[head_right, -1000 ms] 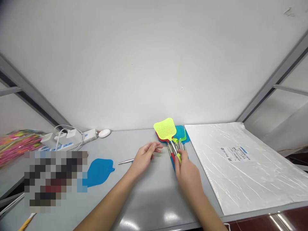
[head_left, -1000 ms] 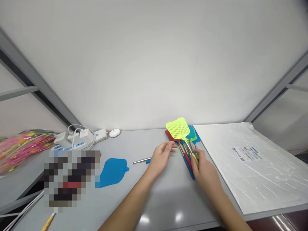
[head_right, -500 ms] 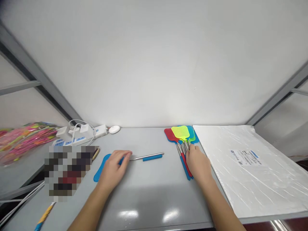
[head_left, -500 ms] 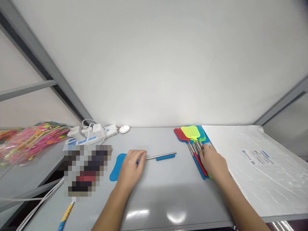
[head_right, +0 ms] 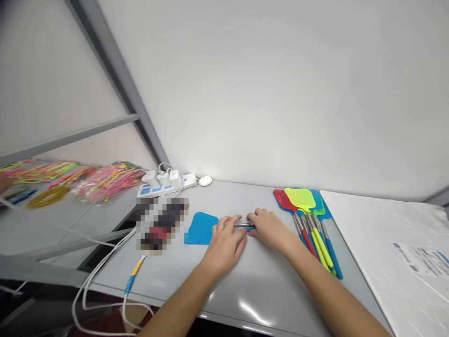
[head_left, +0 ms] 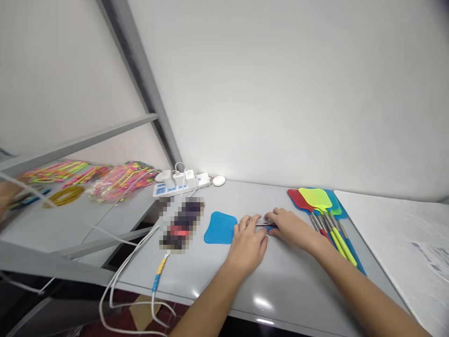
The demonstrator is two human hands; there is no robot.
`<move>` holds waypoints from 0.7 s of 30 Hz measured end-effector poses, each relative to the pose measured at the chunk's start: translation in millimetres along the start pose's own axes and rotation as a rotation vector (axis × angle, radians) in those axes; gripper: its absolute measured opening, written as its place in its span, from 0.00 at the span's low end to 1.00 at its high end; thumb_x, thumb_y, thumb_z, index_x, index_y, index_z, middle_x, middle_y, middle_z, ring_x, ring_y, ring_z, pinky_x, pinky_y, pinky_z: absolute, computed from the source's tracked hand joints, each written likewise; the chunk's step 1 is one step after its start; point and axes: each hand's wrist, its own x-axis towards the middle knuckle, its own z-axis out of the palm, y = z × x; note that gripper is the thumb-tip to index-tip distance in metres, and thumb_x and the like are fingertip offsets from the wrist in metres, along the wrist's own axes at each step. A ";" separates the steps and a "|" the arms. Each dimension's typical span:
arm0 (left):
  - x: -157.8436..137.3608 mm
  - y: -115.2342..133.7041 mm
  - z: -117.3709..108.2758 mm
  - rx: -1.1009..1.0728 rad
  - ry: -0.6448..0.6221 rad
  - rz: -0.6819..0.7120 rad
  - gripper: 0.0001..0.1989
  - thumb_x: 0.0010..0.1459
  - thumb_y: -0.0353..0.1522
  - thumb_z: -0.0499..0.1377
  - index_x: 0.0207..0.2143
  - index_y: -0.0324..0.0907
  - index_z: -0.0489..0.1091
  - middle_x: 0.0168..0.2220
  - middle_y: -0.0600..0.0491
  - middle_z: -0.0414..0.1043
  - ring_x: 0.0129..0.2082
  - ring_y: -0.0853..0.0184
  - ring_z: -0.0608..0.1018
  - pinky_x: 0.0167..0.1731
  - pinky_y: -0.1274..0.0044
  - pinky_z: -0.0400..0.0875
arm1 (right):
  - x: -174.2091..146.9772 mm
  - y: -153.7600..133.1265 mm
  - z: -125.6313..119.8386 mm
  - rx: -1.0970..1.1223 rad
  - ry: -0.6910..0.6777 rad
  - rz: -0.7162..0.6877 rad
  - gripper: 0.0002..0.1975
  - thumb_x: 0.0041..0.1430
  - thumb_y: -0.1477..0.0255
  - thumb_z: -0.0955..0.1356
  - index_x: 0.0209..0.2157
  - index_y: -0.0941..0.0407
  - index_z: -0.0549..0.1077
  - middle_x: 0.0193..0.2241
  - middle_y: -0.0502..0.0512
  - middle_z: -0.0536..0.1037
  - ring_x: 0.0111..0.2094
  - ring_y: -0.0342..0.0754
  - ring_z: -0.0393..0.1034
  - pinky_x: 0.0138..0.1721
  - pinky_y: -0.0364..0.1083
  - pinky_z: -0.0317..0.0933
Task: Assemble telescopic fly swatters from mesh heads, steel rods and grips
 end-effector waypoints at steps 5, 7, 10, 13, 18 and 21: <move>-8.9 -5.1 -6.9 -0.073 0.039 -0.009 0.09 0.62 0.29 0.51 0.37 0.44 0.72 0.50 0.49 0.67 0.50 0.57 0.64 0.43 0.65 0.63 | -2.5 6.4 12.9 0.058 -0.032 0.018 0.07 0.60 0.67 0.64 0.35 0.56 0.69 0.33 0.55 0.74 0.34 0.48 0.68 0.32 0.43 0.55; -12.4 -6.7 -5.7 -0.117 0.027 0.012 0.09 0.62 0.29 0.51 0.37 0.44 0.71 0.45 0.49 0.70 0.46 0.61 0.67 0.42 0.68 0.63 | -5.9 11.2 16.6 0.113 -0.075 0.077 0.09 0.60 0.64 0.64 0.32 0.55 0.67 0.29 0.53 0.74 0.29 0.47 0.67 0.28 0.43 0.52; -15.3 -7.6 -2.2 -0.146 -0.010 0.026 0.09 0.63 0.29 0.50 0.37 0.43 0.70 0.38 0.51 0.71 0.41 0.64 0.68 0.40 0.71 0.64 | -8.9 13.8 21.9 0.169 -0.141 0.132 0.11 0.58 0.62 0.64 0.28 0.54 0.64 0.24 0.50 0.73 0.25 0.46 0.65 0.25 0.42 0.48; -15.6 -7.6 0.4 -0.139 -0.034 0.017 0.08 0.63 0.30 0.51 0.36 0.43 0.70 0.36 0.52 0.70 0.39 0.65 0.68 0.39 0.73 0.63 | -9.2 8.9 27.7 0.159 -0.114 0.159 0.12 0.60 0.63 0.61 0.26 0.54 0.63 0.22 0.49 0.73 0.24 0.45 0.64 0.25 0.43 0.45; -15.0 -9.1 1.8 -0.148 -0.054 -0.009 0.09 0.63 0.31 0.51 0.35 0.43 0.70 0.36 0.53 0.70 0.39 0.66 0.69 0.40 0.73 0.64 | -8.3 -1.7 36.2 0.126 0.008 0.220 0.16 0.63 0.62 0.58 0.23 0.54 0.59 0.21 0.49 0.71 0.23 0.45 0.62 0.27 0.44 0.43; -15.0 -9.9 2.6 -0.168 -0.070 -0.029 0.09 0.64 0.33 0.50 0.36 0.44 0.70 0.36 0.52 0.70 0.40 0.65 0.69 0.42 0.72 0.64 | -7.3 -3.6 36.7 0.166 0.034 0.235 0.18 0.64 0.59 0.57 0.22 0.54 0.60 0.21 0.50 0.72 0.23 0.46 0.62 0.28 0.44 0.42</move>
